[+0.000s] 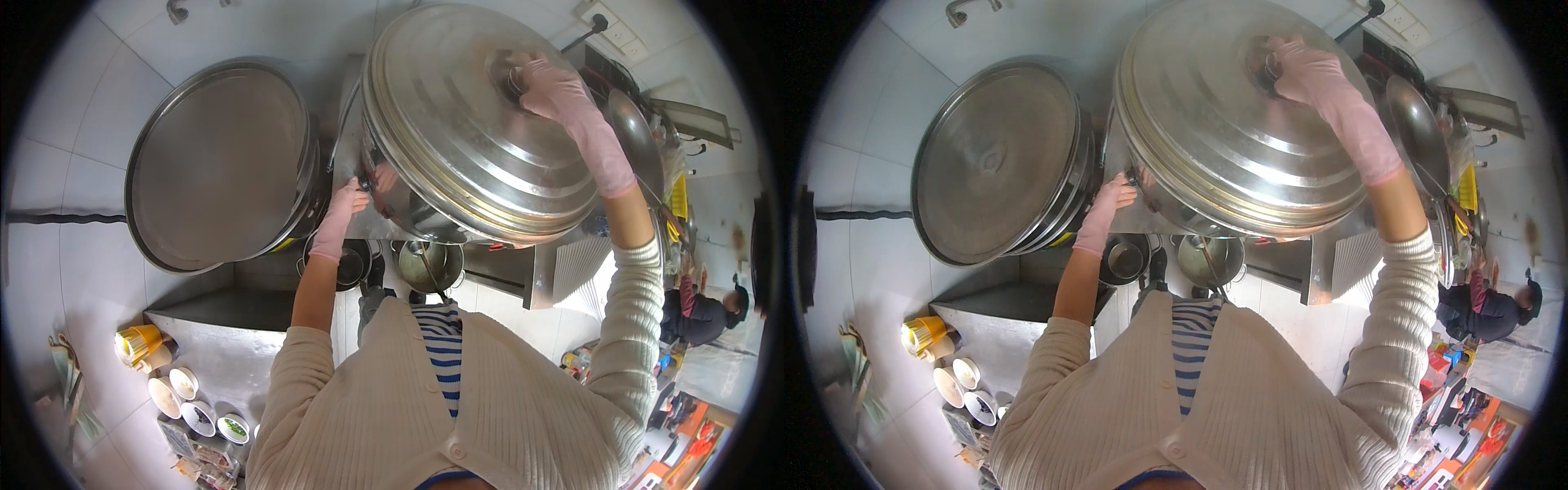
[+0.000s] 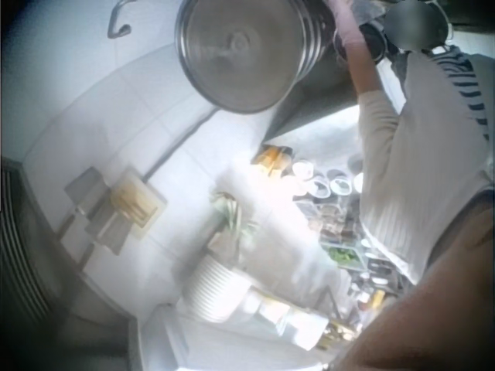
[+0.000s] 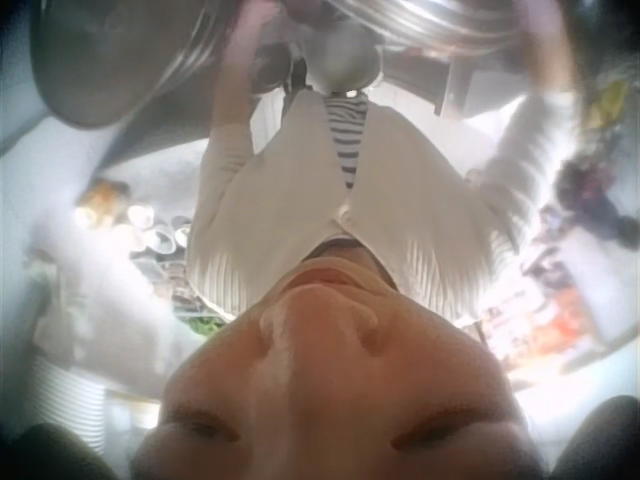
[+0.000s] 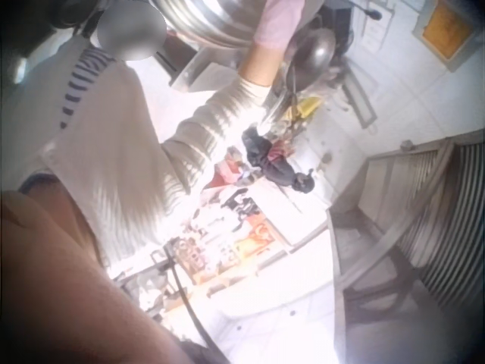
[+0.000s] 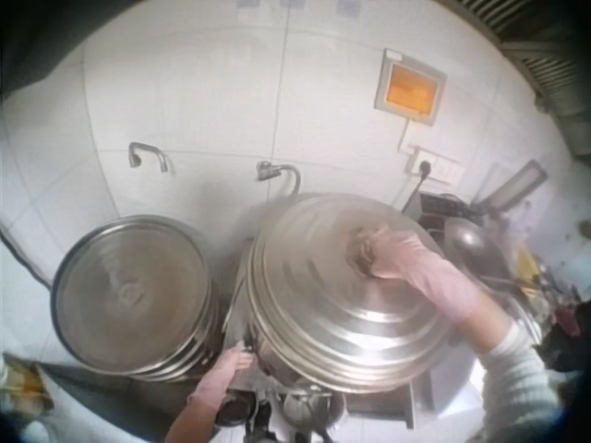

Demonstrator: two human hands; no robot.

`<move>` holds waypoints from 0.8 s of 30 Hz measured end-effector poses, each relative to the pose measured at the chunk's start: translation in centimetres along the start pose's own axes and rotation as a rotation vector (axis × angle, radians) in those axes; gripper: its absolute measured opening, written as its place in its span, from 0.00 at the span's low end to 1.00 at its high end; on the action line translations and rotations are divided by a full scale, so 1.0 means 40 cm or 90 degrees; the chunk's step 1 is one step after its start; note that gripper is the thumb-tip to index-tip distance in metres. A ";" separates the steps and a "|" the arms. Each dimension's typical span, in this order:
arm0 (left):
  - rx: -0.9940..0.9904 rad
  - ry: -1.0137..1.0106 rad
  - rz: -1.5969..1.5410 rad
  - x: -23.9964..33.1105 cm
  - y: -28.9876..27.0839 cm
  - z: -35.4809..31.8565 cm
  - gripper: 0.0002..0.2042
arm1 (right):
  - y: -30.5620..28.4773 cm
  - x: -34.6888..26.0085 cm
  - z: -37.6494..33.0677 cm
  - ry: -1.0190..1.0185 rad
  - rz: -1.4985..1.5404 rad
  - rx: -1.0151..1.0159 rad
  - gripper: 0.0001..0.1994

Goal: The person scoops rice from a rice cooker into a bowl, then adds blanched leafy greens from a large pot. They place a fried egg and a slice of meat on top, pour sauce over the bowl, and add a seasoning packet. The completed bowl is placed on the counter.

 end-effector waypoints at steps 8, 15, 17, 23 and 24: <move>0.135 0.121 0.084 -0.028 0.042 0.095 0.28 | -0.134 -0.075 -0.405 -0.055 0.228 0.344 0.26; 0.072 0.454 0.154 -0.017 0.035 -0.011 0.15 | 0.005 -0.060 -0.617 0.049 0.403 0.389 0.23; 0.054 0.459 0.103 -0.011 0.045 -0.033 0.19 | 0.045 -0.054 -0.640 0.078 0.388 0.361 0.23; 0.185 0.731 0.493 0.016 0.073 -0.110 0.10 | 0.098 -0.044 -0.694 0.105 0.398 0.357 0.22; 0.168 0.791 0.541 0.016 0.078 -0.126 0.09 | 0.100 -0.040 -0.702 0.110 0.410 0.358 0.22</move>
Point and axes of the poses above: each hand's wrist, its own z-axis towards the middle knuckle, its own y-axis out of the palm, x = y × z, the point moved 4 cm from there along z, towards the middle knuckle, and after that the axes turned 6 degrees about -y, right-handed, at the moved point
